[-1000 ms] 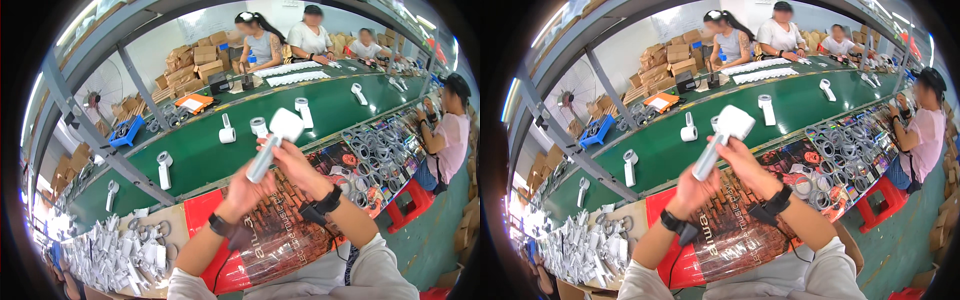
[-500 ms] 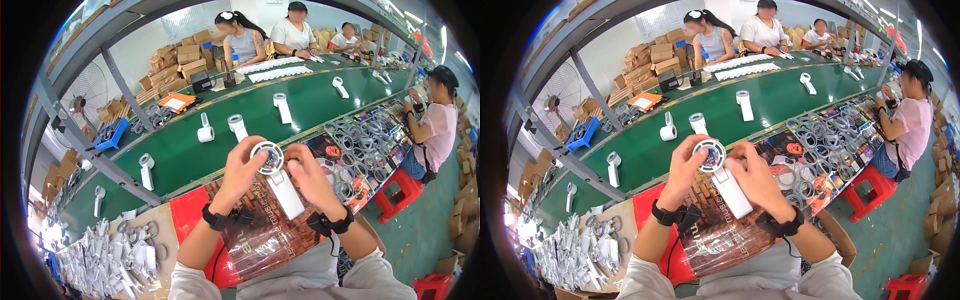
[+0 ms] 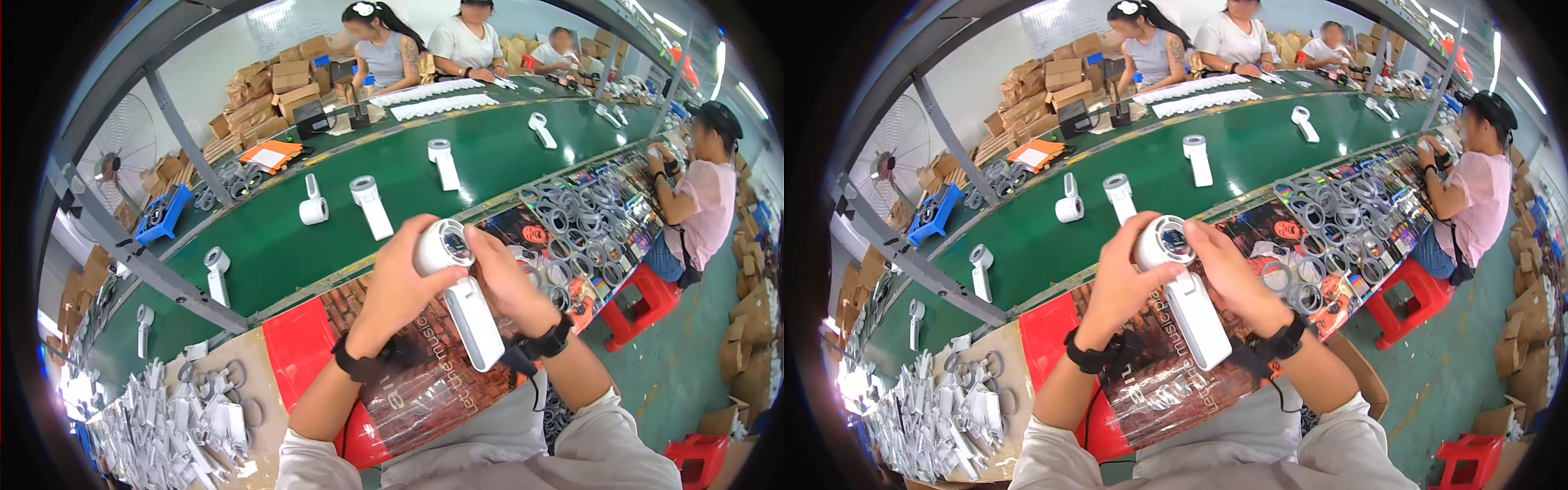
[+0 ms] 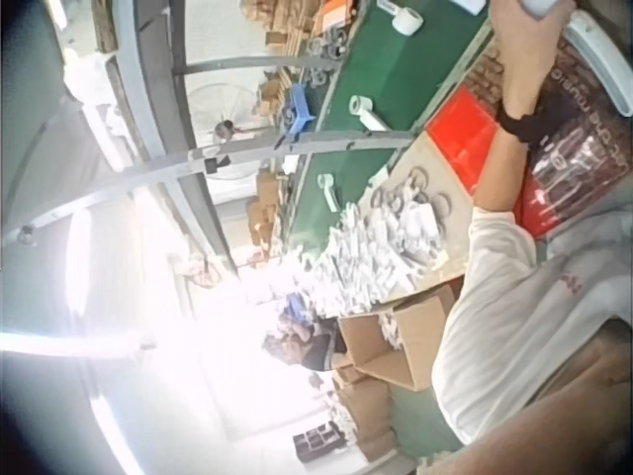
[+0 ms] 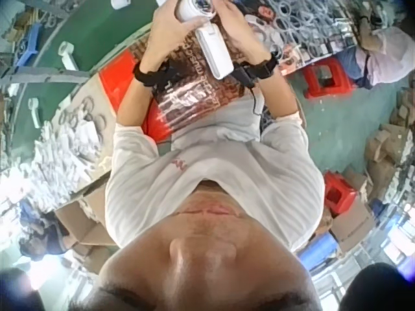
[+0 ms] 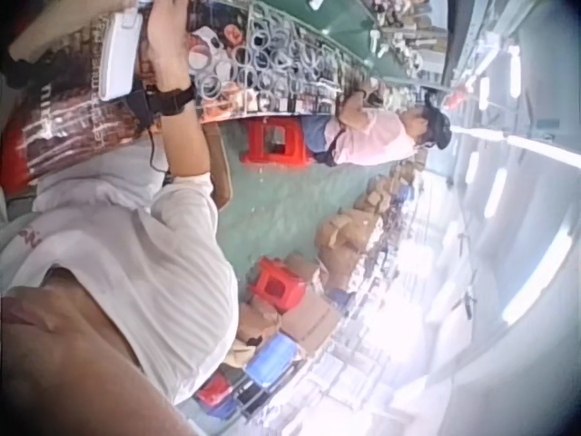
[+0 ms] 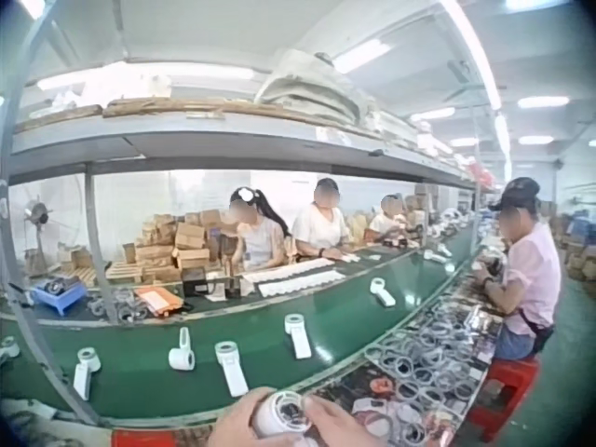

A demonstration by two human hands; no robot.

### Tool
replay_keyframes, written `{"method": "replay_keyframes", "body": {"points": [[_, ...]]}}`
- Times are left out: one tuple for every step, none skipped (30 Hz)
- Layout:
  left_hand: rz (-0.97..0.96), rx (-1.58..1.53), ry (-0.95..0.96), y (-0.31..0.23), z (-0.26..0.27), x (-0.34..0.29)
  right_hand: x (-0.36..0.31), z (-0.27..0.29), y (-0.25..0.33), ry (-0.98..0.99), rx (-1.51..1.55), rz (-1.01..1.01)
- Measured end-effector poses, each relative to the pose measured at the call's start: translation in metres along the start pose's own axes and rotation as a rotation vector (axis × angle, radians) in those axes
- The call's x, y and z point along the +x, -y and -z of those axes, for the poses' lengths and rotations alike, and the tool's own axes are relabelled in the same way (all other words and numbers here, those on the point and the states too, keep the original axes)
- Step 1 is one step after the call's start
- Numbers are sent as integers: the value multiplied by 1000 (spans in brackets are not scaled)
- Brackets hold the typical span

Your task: Manually assembling electronic device components at a factory workstation.

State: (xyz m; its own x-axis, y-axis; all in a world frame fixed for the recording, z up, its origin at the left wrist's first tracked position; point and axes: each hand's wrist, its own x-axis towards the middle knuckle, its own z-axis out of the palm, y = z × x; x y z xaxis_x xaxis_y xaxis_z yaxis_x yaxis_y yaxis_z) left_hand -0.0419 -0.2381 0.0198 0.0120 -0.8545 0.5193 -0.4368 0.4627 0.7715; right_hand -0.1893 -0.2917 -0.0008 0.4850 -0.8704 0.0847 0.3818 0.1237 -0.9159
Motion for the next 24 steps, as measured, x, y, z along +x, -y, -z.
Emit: {"method": "replay_keyframes", "body": {"points": [[162,-118,11,1,6,0,-3,9,26,53,-277,-156],[101,-74,0,6,12,0,7,32,47,171,-425,-106],[143,-209,-4,12,16,0,19,54,58,25,-698,145],[177,-344,-10,11,22,2,33,84,69,-76,-1067,343],[187,-406,-20,14,28,3,37,106,76,-79,-1362,279],[194,-477,-23,17,29,5,44,150,71,98,-1499,286],[196,-572,-18,21,27,8,42,190,58,170,-1648,238],[234,-571,-15,26,32,6,47,206,47,267,-1773,208],[279,-689,-4,29,34,4,43,205,42,271,-1775,203],[322,-807,8,31,34,4,34,205,34,358,-1736,173],[325,-811,1,32,37,3,22,201,27,450,-1694,144],[361,-813,28,35,39,2,12,185,23,463,-1691,141],[398,-815,56,37,40,0,3,169,19,450,-1749,-16],[399,-819,54,38,38,0,-7,150,20,424,-1807,-178],[419,-810,67,41,35,1,-13,135,20,402,-2004,-187],[439,-799,79,42,33,1,-13,142,16,400,-2004,-190],[435,-812,104,36,31,3,-7,135,17,410,-1850,38],[431,-810,105,35,27,3,-3,128,19,416,-1683,256],[377,-770,164,35,24,2,-7,123,31,350,-1530,50],[334,-711,200,33,28,-2,-8,95,41,376,-1515,66],[331,-667,250,21,28,-4,-14,75,49,374,-1376,136],[185,-587,324,11,29,-4,-21,59,56,364,-1240,203],[48,-527,385,6,28,-6,-25,46,57,376,-1231,214],[-93,-475,454,3,25,-8,-29,38,57,344,-955,227]]}}
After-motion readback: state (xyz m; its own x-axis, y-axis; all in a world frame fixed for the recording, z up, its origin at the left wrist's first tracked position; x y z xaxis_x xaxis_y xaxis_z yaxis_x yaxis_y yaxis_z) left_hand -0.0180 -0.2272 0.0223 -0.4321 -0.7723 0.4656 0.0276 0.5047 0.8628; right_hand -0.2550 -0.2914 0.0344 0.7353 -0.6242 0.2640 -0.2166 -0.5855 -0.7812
